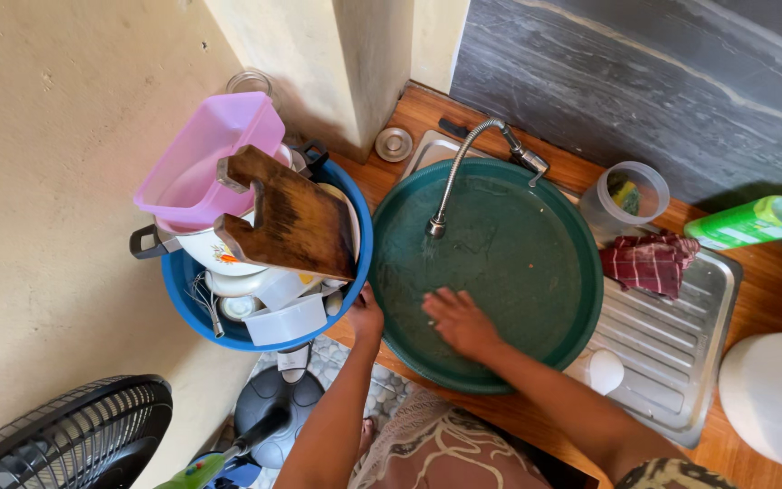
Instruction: The person cuts coconut pieces on a cutting board with a knife and adds them to a blender jar. They pour water from a blue cup into the jar, attach the lid, and run the blender, then carry the scrap tray outside, rinse the tray and cutting board at the sink, wipe the counter, and scrape the blender contents with a spatula.
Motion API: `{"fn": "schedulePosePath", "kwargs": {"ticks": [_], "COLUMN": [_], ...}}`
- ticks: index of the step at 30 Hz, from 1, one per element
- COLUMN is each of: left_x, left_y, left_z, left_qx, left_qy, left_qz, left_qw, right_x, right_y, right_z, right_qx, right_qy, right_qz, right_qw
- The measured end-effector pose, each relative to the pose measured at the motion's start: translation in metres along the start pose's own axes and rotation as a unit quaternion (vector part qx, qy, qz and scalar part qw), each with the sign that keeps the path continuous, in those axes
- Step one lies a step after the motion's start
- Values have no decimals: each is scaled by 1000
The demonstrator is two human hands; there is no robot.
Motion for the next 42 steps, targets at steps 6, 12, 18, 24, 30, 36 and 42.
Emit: {"fn": "schedulePosePath", "kwargs": {"ticks": [6, 12, 18, 24, 30, 36, 42], "left_x": [-45, -83, -111, -40, 15, -64, -50], "left_y": [29, 50, 75, 70, 26, 65, 90], "left_z": [49, 64, 29, -2, -2, 5, 28], "left_qx": [62, 133, 162, 145, 27, -72, 161], "left_qy": [-27, 20, 56, 60, 218, 336, 239], "left_qz": [5, 59, 31, -75, -61, -21, -112], "left_qw": [998, 989, 985, 985, 974, 939, 951], "right_x": [7, 50, -2, -50, -38, -8, 31], "right_y": [19, -20, 10, 53, 22, 12, -13], "right_z": [117, 48, 31, 151, 164, 163, 98], "right_qx": [-57, -27, 19, -76, -83, -85, -36], "right_qy": [-287, -226, -186, -418, -412, -362, -260], "right_qz": [118, 100, -6, 136, 120, 111, 121], "right_qw": [949, 969, 982, 895, 900, 922, 957]}}
Point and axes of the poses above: each hand's wrist, its own x-axis towards the middle knuckle, its own y-axis out of the back of the hand, z = x × y, the point moved 4 cm from there along x, towards the middle knuckle, and after that the axes turned 10 degrees about z, right-handed, at the moved point
